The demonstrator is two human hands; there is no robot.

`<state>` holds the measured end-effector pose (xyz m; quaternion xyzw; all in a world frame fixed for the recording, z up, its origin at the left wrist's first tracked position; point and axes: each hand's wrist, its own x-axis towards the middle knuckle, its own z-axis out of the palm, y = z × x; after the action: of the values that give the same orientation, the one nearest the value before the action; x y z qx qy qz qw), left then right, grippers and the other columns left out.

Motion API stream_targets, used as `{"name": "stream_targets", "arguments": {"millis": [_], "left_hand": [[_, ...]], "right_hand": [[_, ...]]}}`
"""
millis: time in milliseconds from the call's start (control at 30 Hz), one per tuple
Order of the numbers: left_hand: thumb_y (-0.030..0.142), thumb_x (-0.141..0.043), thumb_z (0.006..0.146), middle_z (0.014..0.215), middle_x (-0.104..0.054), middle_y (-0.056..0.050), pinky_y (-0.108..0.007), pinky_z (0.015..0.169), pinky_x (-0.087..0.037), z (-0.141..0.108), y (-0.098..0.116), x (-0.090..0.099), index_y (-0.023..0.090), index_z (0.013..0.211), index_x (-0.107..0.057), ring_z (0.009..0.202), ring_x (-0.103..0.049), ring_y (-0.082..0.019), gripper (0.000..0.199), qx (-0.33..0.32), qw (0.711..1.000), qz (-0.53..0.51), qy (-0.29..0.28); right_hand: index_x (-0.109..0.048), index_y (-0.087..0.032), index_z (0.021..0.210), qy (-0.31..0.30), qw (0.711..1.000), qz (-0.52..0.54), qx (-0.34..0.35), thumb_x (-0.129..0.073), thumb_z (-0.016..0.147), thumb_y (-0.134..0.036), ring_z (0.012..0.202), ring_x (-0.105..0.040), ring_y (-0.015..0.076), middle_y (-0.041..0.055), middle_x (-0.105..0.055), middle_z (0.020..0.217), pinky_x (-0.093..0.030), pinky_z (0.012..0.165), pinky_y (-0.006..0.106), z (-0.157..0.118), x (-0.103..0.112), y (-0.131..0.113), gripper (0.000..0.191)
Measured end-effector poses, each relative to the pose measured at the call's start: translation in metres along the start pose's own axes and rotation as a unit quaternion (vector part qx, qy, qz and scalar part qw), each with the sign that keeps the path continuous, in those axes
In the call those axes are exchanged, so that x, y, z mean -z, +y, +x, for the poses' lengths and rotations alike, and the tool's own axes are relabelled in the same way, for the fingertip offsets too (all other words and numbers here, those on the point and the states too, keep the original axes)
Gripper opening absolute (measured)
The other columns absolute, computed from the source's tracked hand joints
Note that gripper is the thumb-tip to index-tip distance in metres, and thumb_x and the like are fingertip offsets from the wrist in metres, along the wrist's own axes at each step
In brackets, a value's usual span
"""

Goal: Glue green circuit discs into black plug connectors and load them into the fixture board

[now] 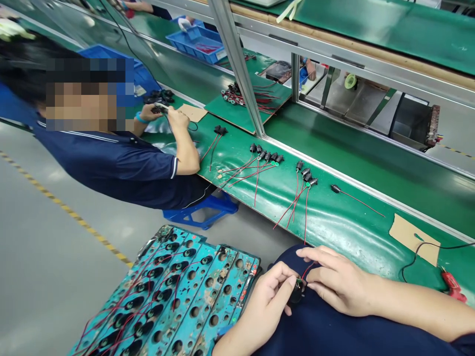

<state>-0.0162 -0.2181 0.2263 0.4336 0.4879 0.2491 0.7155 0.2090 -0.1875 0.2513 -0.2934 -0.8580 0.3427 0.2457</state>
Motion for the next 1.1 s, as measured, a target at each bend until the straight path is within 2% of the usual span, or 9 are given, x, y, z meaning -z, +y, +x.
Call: {"name": "stream_targets", "arguments": {"millis": [100, 233, 400, 567, 667, 767, 900, 1000, 1100], "left_hand": [[0.048, -0.052, 0.098, 0.083, -0.060, -0.002, -0.023, 0.052, -0.056, 0.003, 0.001, 0.000, 0.019, 0.093, -0.063, 0.070, -0.057, -0.015, 0.031, -0.010, 1.000, 0.008, 0.020], [0.047, -0.053, 0.098, 0.086, -0.063, -0.003, -0.027, 0.057, -0.059, 0.011, 0.001, 0.000, 0.019, 0.096, -0.064, 0.076, -0.062, -0.018, 0.030, -0.024, 0.998, 0.013, 0.064], [0.046, -0.053, 0.099, 0.104, -0.068, -0.007, -0.032, 0.066, -0.062, 0.023, -0.005, 0.000, 0.020, 0.105, -0.065, 0.092, -0.066, -0.022, 0.029, -0.046, 0.992, 0.019, 0.115], [0.045, -0.054, 0.099, 0.099, -0.071, -0.006, -0.031, 0.065, -0.061, 0.034, -0.007, -0.003, 0.019, 0.105, -0.065, 0.082, -0.067, -0.019, 0.029, -0.056, 0.993, 0.007, 0.104], [0.046, -0.055, 0.098, 0.098, -0.072, -0.006, -0.031, 0.062, -0.061, 0.042, -0.010, -0.005, 0.018, 0.102, -0.066, 0.078, -0.067, -0.018, 0.030, -0.048, 0.995, -0.013, 0.082], [0.049, -0.057, 0.096, 0.103, -0.074, -0.009, -0.031, 0.061, -0.062, 0.055, -0.020, -0.008, 0.018, 0.102, -0.066, 0.088, -0.070, -0.023, 0.033, -0.039, 0.996, -0.043, 0.075], [0.050, -0.061, 0.093, 0.106, -0.076, -0.010, -0.029, 0.063, -0.062, 0.086, -0.042, -0.015, 0.018, 0.104, -0.065, 0.095, -0.071, -0.025, 0.034, -0.029, 0.991, -0.090, 0.098], [0.052, -0.063, 0.091, 0.105, -0.077, -0.011, -0.030, 0.067, -0.063, 0.116, -0.062, -0.020, 0.018, 0.106, -0.067, 0.098, -0.072, -0.026, 0.037, -0.004, 0.990, -0.102, 0.101], [0.055, -0.065, 0.088, 0.106, -0.078, -0.011, -0.032, 0.069, -0.065, 0.147, -0.086, -0.026, 0.020, 0.104, -0.070, 0.099, -0.073, -0.029, 0.039, -0.001, 0.990, -0.093, 0.103]], "right_hand": [[-0.061, -0.018, 0.108, 0.054, 0.998, 0.001, -0.031, -0.054, 0.098, -0.014, 0.096, -0.061, 0.0211, 0.0149, -0.064, 0.116, -0.055, 0.083, 0.037, 0.000, -0.005, 0.000, 0.013], [-0.062, -0.020, 0.105, 0.148, 0.984, 0.027, -0.099, -0.054, 0.098, -0.014, 0.074, -0.059, 0.0172, 0.0055, -0.064, 0.085, -0.051, 0.066, 0.030, 0.002, -0.013, -0.004, 0.012], [-0.063, -0.020, 0.095, 0.172, 0.966, 0.068, -0.182, -0.054, 0.097, -0.017, 0.059, -0.053, 0.0136, -0.0012, -0.057, 0.067, -0.043, 0.057, 0.026, 0.006, -0.032, -0.003, 0.010], [-0.061, -0.019, 0.105, 0.191, 0.960, 0.076, -0.191, -0.057, 0.093, -0.017, 0.070, -0.054, 0.0149, 0.0046, -0.062, 0.089, -0.049, 0.064, 0.028, 0.011, -0.041, 0.004, 0.013], [-0.061, -0.020, 0.114, 0.173, 0.960, 0.084, -0.204, -0.060, 0.092, -0.020, 0.074, -0.056, 0.0152, 0.0073, -0.064, 0.100, -0.052, 0.066, 0.028, -0.002, -0.046, 0.015, 0.021], [-0.065, -0.020, 0.108, 0.202, 0.933, 0.047, -0.295, -0.062, 0.095, -0.032, 0.068, -0.059, 0.0141, 0.0063, -0.066, 0.097, -0.053, 0.064, 0.028, -0.038, -0.056, 0.040, 0.018], [-0.064, -0.015, 0.096, 0.291, 0.856, -0.067, -0.423, -0.048, 0.103, -0.048, 0.059, -0.061, 0.0174, 0.0043, -0.064, 0.074, -0.053, 0.055, 0.028, -0.118, -0.065, 0.085, 0.038], [-0.062, -0.015, 0.091, 0.315, 0.808, -0.160, -0.472, -0.044, 0.102, -0.056, 0.058, -0.062, 0.0200, 0.0040, -0.063, 0.069, -0.054, 0.054, 0.031, -0.178, -0.068, 0.113, 0.046], [-0.063, -0.016, 0.093, 0.296, 0.791, -0.231, -0.483, -0.047, 0.101, -0.056, 0.058, -0.061, 0.0193, 0.0028, -0.062, 0.069, -0.055, 0.056, 0.031, -0.218, -0.075, 0.140, 0.044]]}}
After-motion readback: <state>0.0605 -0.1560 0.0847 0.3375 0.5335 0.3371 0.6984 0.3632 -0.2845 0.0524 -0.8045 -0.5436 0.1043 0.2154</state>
